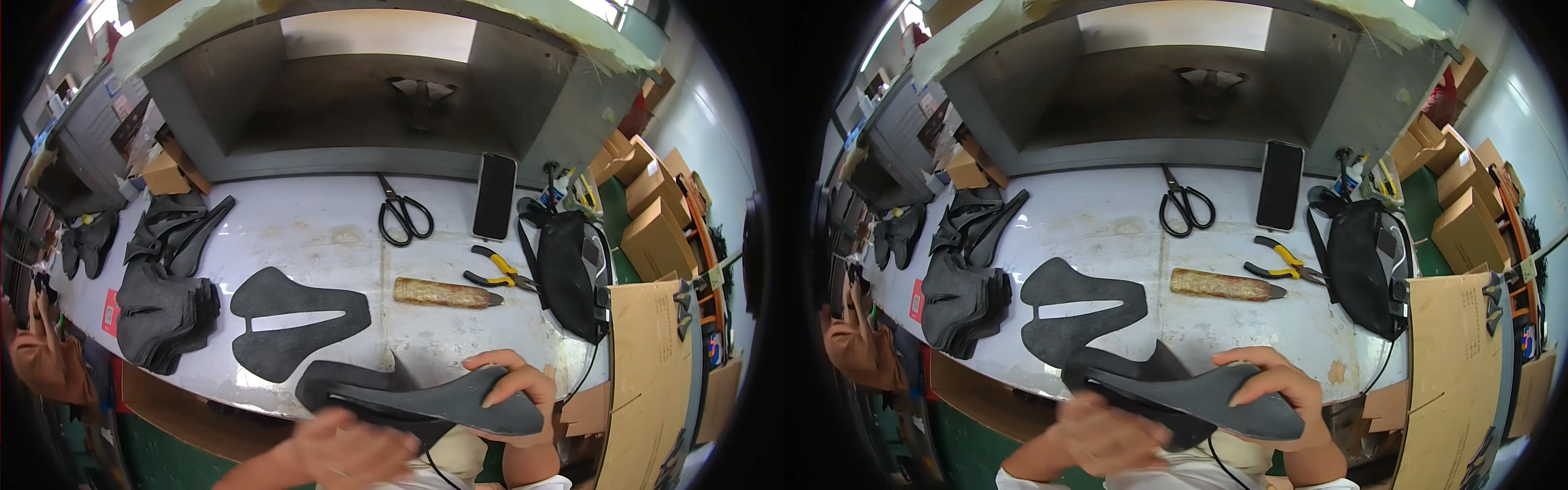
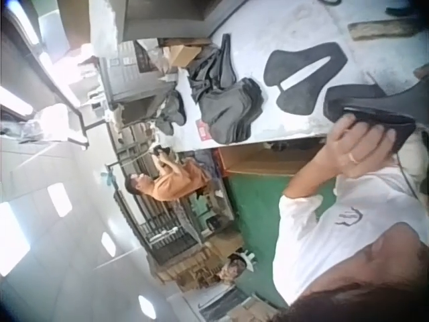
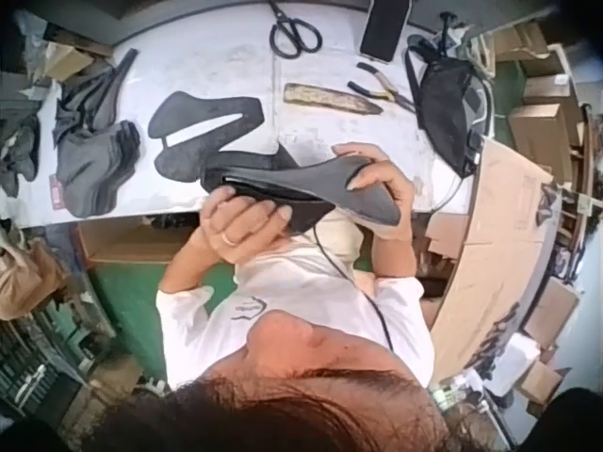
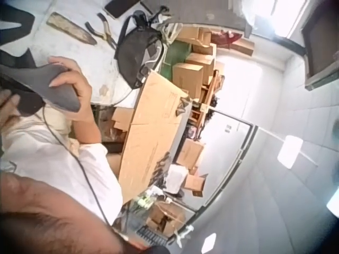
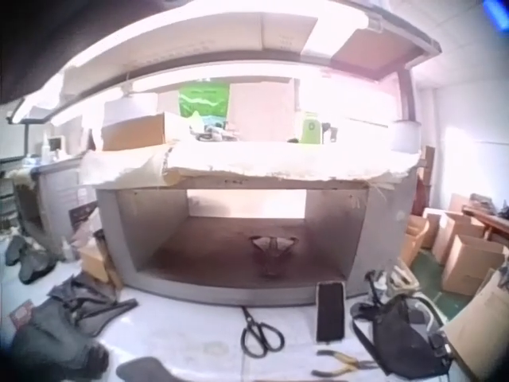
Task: Fitting and aligning covers onto bicycle saddle bases at a workbench.
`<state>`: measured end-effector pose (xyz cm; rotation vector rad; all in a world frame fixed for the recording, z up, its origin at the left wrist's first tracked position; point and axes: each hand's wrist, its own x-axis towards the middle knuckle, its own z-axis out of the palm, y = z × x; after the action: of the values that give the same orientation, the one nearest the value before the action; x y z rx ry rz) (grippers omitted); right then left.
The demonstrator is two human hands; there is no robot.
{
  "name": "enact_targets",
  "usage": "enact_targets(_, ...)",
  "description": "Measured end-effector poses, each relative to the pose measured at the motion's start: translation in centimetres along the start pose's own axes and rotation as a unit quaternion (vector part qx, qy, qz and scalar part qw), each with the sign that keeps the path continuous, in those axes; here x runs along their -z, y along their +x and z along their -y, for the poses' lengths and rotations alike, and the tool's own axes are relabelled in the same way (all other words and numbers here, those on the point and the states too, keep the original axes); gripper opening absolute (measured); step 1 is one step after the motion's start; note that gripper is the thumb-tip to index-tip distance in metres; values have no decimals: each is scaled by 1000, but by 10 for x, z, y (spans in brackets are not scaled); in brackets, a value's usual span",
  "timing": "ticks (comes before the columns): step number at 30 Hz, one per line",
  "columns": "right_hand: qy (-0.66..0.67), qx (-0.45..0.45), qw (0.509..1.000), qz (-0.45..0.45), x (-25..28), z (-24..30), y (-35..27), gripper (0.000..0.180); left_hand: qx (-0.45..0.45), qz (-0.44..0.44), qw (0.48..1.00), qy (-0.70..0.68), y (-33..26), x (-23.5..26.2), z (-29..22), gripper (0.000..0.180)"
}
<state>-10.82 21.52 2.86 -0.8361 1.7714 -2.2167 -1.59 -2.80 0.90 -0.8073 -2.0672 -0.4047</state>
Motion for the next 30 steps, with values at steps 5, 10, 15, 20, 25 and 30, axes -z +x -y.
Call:
enact_targets(5,-27,38,999,-14,13,-1,-3,42,425,114,872,-213,24,42,44,15)
enact_targets(10,-79,60,994,38,21,12,-4,46,620,186,566,-511,10,43,50,9)
enact_targets(15,218,-270,932,-109,14,-7,-5,37,643,172,350,-659,-21,11,35,13)
enact_targets(20,-190,250,949,-13,3,-88,-62,36,631,131,222,-732,-18,-18,9,16)
enact_targets(25,-232,173,934,209,10,-42,-43,32,641,91,220,-730,-17,-18,-1,14)
enact_targets(30,-79,217,966,-117,-50,-78,-62,20,616,46,155,-771,-15,-26,-12,13)
